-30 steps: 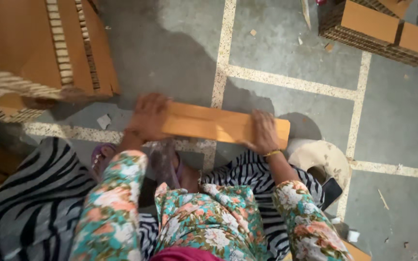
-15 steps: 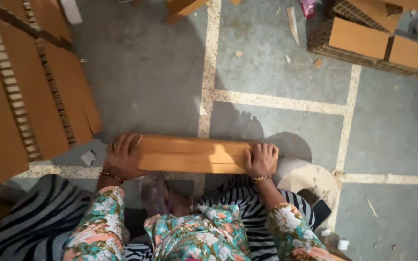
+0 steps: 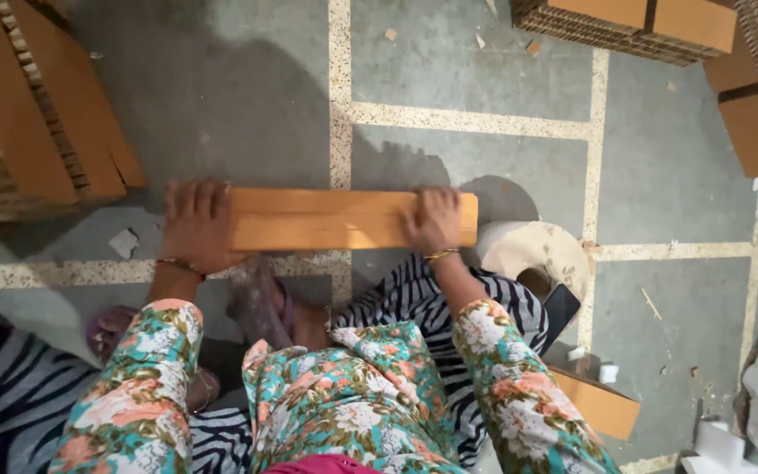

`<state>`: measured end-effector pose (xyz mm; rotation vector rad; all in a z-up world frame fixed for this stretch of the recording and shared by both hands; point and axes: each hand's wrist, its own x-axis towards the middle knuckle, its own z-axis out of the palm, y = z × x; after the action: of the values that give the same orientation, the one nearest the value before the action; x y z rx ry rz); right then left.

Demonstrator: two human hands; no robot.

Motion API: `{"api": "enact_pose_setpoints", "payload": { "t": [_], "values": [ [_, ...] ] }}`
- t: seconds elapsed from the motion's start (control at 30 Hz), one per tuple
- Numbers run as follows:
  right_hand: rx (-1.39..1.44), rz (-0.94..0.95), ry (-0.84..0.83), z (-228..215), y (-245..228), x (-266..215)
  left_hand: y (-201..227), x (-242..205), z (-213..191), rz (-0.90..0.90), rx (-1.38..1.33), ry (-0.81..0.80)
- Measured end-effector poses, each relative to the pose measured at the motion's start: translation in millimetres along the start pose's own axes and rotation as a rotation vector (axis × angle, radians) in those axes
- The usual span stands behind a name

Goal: The person sits on the floor and folds flat cardboard pieces into rectangular boxes. They align the edges, press the flaps to secure the shape, and place the finished boxes on the floor.

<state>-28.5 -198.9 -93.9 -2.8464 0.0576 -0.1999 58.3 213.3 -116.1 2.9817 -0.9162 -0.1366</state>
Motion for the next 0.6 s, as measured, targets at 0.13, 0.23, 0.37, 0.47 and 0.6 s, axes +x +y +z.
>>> {"api": "enact_pose_setpoints", "payload": {
  "t": [0.13,0.23,0.37,0.47,0.6],
  "values": [
    [-0.099,-0.094,-0.073,42.6,-67.0,9.2,62.5,30.4,11.4,0.052,-0.437,0.097],
    [-0.035,-0.073,-0.021,65.5,-107.9,14.0,135.4,66.4,26.2,0.129,-0.093,0.127],
    [0.050,-0.038,-0.025,64.1,-114.8,15.9,139.0,65.8,31.7,0.093,-0.273,0.105],
    [0.097,-0.015,-0.029,57.9,-117.9,19.8,138.6,61.9,30.0,0.099,-0.347,0.089],
    [0.079,0.002,-0.070,49.0,-121.1,25.3,138.3,60.0,28.0,0.099,-0.354,0.114]
  ]
}}
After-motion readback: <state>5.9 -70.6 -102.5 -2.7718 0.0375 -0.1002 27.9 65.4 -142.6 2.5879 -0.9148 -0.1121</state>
